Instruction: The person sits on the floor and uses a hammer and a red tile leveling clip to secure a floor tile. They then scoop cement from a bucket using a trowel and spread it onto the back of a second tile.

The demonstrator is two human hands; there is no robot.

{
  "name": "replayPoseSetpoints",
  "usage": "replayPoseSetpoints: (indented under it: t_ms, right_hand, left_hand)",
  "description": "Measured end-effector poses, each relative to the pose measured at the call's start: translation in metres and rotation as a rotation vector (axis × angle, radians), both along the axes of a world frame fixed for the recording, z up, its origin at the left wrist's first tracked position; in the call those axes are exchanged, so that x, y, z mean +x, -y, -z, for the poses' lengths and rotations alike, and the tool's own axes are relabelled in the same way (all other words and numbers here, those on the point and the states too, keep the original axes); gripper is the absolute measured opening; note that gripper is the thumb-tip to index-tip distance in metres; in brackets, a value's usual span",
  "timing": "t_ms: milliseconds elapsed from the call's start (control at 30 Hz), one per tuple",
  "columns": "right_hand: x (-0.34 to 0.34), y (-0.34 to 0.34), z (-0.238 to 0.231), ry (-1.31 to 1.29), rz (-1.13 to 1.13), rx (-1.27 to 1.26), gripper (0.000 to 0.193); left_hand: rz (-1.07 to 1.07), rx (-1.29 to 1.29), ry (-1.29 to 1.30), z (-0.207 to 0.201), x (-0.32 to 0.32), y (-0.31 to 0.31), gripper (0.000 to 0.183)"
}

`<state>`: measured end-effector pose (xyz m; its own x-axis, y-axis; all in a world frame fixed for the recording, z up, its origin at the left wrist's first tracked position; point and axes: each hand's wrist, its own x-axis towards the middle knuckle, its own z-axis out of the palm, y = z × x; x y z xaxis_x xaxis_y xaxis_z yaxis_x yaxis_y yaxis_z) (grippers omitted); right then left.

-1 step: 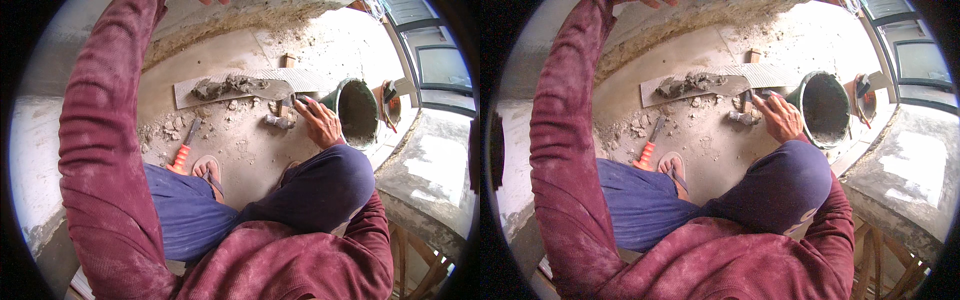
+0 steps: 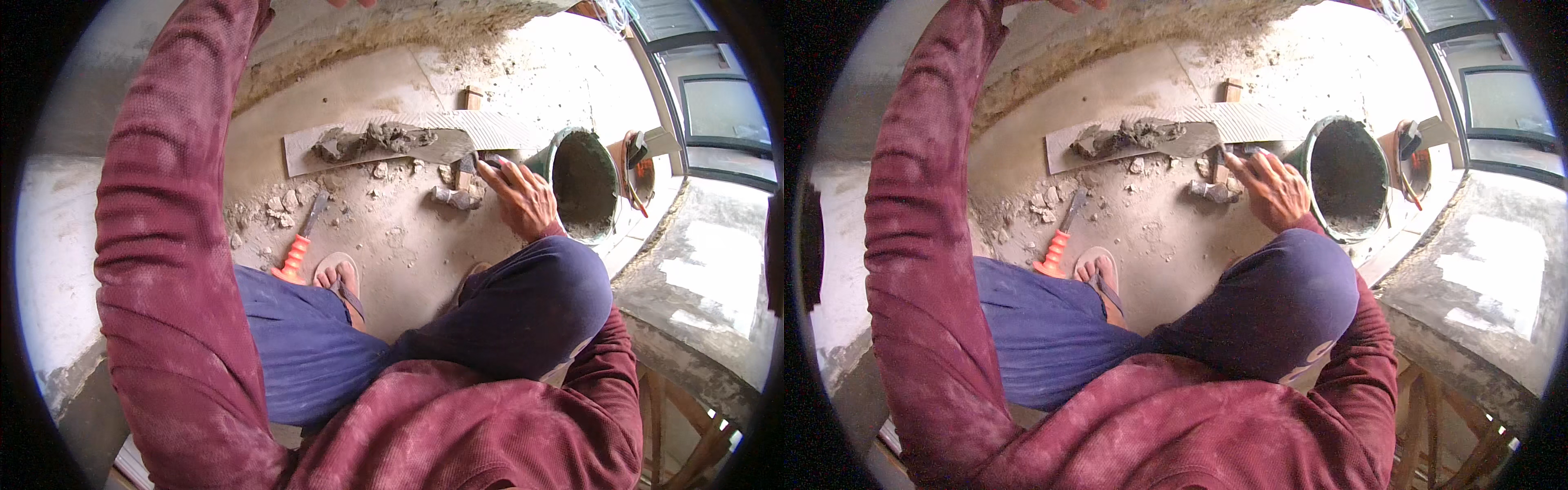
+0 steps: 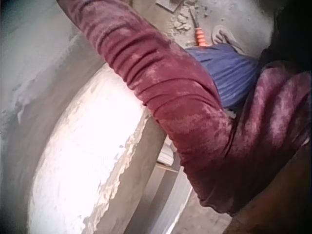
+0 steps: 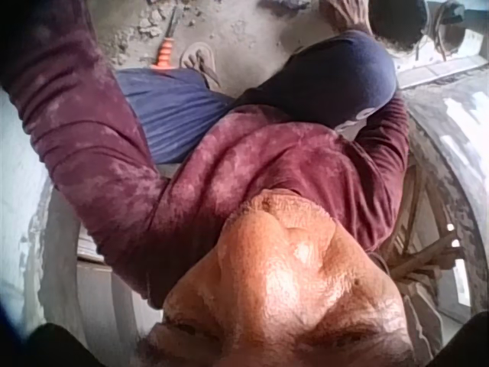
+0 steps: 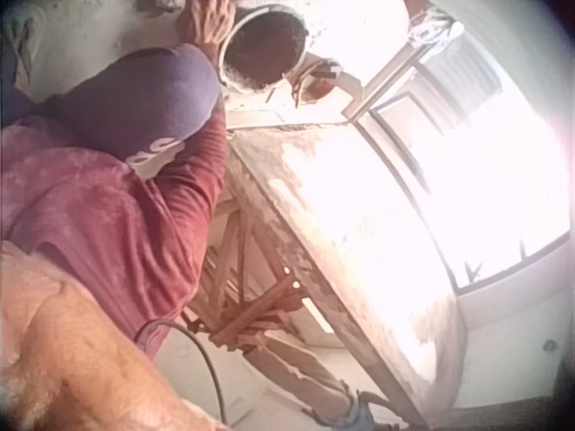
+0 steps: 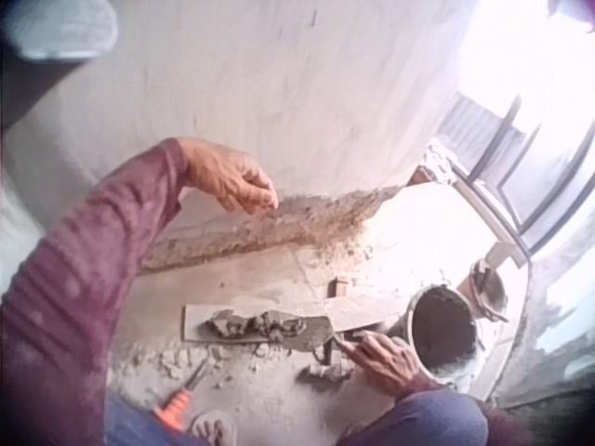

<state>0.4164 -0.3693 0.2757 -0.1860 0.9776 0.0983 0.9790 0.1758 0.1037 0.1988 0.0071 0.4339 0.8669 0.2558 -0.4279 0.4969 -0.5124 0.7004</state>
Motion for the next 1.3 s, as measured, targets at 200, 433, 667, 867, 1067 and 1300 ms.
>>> replayPoseSetpoints:
  t_ms: [200, 433, 667, 867, 1067, 1300]
  right_hand:
    - [0.001, -0.024, -0.026, 0.246, -0.077, -0.066, 0.049]
    - [0.001, -0.034, -0.056, 0.118, -0.030, -0.197, 0.047]
    - [0.008, -0.002, -0.036, -0.634, 0.278, -0.564, 0.039]
    - [-0.008, 0.052, 0.024, -1.514, 0.959, -0.592, 0.033]
    - [0.011, 0.058, 0.058, -1.595, 1.089, -0.482, 0.032]
    - [0.040, 0.071, 0.075, -1.297, 1.159, -0.567, 0.036]
  left_hand:
    - [0.056, 0.001, 0.047, -0.010, -0.006, 0.001, 0.052]
    - [0.058, 0.006, -0.009, -0.007, -0.009, -0.003, 0.052]
    - [0.052, -0.021, 0.056, 0.000, -0.016, -0.001, 0.050]
    - [0.078, -0.062, -0.053, 0.020, 0.007, 0.001, 0.044]
    - [0.076, -0.076, -0.051, 0.027, 0.019, -0.002, 0.043]
    - [0.145, -0.117, -0.077, 0.041, 0.031, -0.002, 0.041]
